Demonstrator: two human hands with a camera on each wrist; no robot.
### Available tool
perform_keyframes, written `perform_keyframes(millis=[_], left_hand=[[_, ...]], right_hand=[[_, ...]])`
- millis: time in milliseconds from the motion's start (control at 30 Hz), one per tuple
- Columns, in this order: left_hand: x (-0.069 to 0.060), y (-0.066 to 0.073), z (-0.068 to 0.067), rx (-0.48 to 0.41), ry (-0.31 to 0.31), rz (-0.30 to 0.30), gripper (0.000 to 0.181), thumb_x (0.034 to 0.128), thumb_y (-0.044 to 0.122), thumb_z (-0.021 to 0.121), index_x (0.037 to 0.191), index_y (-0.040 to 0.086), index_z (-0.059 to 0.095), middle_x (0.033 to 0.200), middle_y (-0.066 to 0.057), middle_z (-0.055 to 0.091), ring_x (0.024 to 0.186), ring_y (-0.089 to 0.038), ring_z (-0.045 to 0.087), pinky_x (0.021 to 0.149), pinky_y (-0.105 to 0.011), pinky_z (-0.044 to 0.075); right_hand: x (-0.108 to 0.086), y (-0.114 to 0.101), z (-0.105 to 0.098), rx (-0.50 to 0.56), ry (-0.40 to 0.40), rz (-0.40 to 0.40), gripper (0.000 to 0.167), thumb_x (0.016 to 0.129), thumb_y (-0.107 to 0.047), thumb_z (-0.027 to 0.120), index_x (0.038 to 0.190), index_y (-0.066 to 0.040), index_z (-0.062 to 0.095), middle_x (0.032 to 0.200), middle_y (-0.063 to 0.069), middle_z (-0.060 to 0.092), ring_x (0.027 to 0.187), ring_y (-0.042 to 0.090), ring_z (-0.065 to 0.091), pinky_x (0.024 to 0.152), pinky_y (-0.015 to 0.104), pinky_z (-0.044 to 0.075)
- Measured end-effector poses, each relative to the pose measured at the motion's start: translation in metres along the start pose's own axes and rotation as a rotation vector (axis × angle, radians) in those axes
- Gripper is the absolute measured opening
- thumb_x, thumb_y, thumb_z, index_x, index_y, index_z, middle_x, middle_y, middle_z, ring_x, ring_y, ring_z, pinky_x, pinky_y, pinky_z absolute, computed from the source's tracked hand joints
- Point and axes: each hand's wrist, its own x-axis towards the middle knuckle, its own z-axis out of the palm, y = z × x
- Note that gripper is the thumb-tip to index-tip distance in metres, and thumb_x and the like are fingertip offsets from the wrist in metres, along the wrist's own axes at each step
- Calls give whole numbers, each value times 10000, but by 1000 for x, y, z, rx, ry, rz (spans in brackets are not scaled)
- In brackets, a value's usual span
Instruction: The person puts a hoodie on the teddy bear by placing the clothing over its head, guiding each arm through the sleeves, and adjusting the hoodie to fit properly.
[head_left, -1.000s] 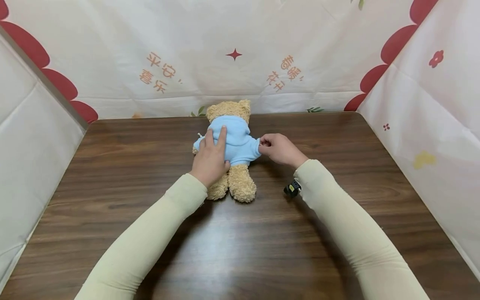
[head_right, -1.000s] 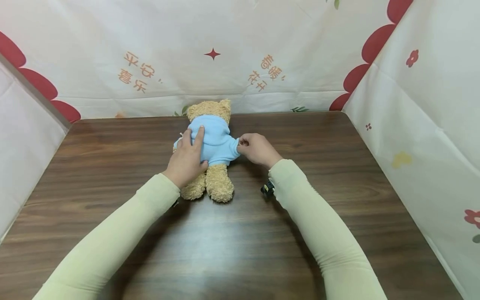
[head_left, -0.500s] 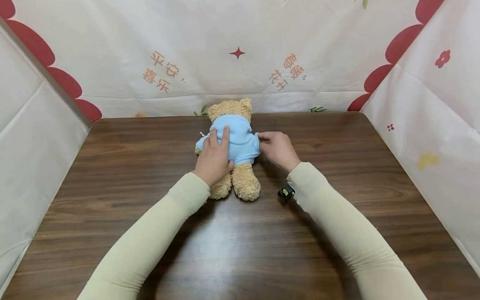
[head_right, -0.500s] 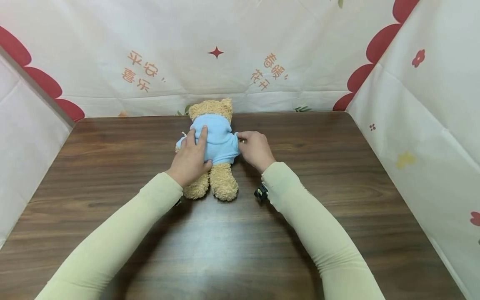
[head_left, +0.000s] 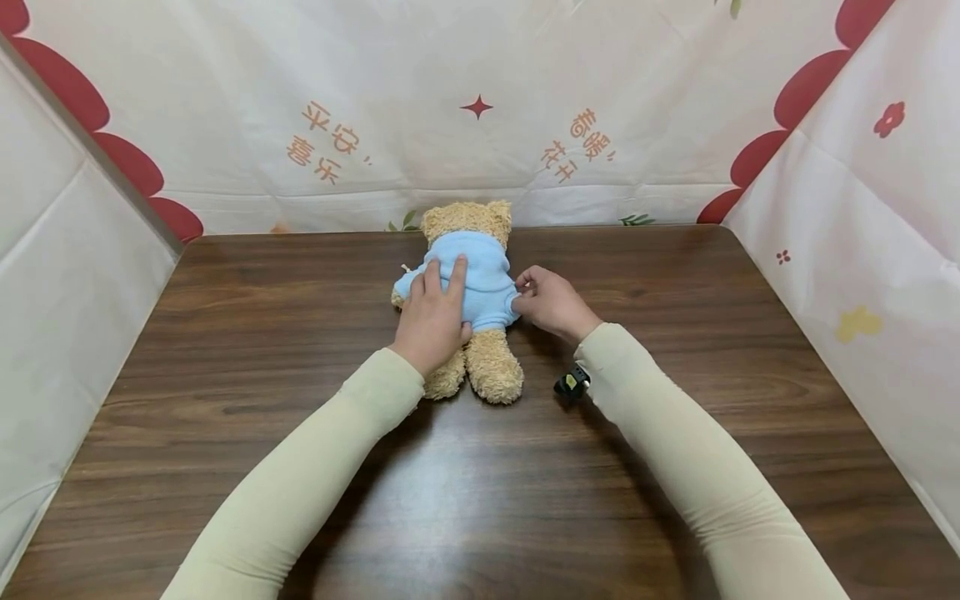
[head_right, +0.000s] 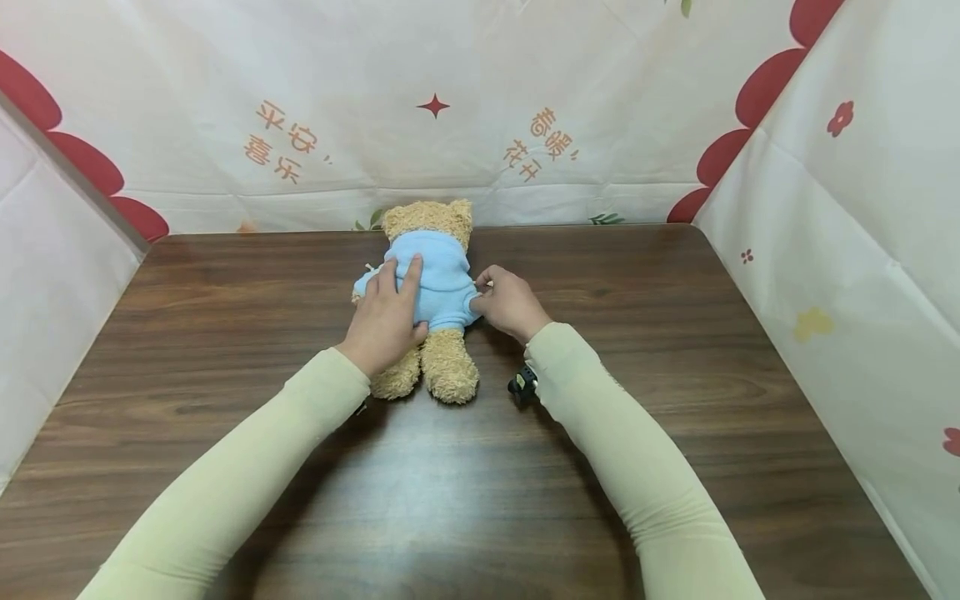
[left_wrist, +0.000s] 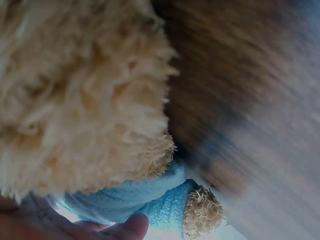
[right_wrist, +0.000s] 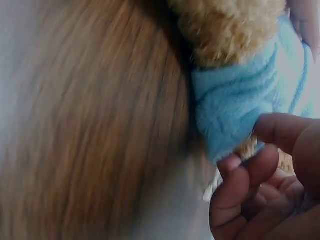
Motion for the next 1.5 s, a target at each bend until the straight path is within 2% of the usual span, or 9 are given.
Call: perform_keyframes(millis=[167,367,533,833,967,1100,1167,1333,1500], left_hand=[[0,3,1,16,4,-1,970,881,281,753,1596,97,125,1524,-327,201,1302,-502,368,961,-562,447],[-1,6,2,43,44,10,927,869,220,750,1586,82,178,1471,-335,280,1257,-495,423,862,-553,503],[-2,7,0,22,17,-10,917,869,200,745,1589,102,185,1463,-316,303,1264,-477,429,879,-563,486],[1,13,1,19,-7,-12,893,879,190,733,1591,121,198,1464,-300,312,1273,-458,431,886,-554,487],[1,13,2,22,1,-18,909,869,193,751,1588,108,202,1457,-311,314,1269,-463,430,878,-555,488],[0,10,3,46,5,-18,923,865,226,763,1586,97,201,1453,-317,316,1259,-468,437,862,-551,497],[0,9,3,58,10,-18,921,867,244,764,1585,97,206,1450,-314,323,1251,-465,448,858,-544,502],[-2,7,2,62,20,-19,907,872,261,762,1582,97,222,1447,-312,334,1247,-463,457,860,-539,505],[-2,9,1,48,24,-21,894,875,250,757,1581,96,229,1446,-321,328,1252,-471,447,841,-552,507]], right_hand=[[0,-1,2,-1,10,-11,300,898,-10,507,1196,-23,476,879,101,529,695,218,502,635,335,424],[-2,2,-9,-108,2,-66,265,911,-43,491,1171,-37,440,879,94,497,657,211,477,630,346,405],[-6,3,-23,-200,13,-134,200,934,-39,476,1128,-49,430,853,100,487,637,224,444,625,365,380],[-2,4,-27,-431,175,-261,95,944,45,465,955,-37,420,672,85,421,577,234,390,575,369,327],[-3,5,-28,-395,122,-257,61,946,19,462,973,-35,450,737,94,467,617,236,423,605,371,352],[-9,9,-29,-304,29,-198,6,963,-71,510,965,-68,515,775,101,593,625,210,505,631,361,398],[-12,10,-29,-307,20,-182,97,968,-121,541,897,-61,568,765,108,616,628,216,520,644,364,408],[-12,16,-23,-345,34,-191,233,961,-183,572,839,-44,714,913,123,638,820,253,574,770,397,455],[-11,21,-16,-335,20,-213,220,947,-178,618,1035,-14,735,1159,166,639,1125,301,568,972,448,437]])
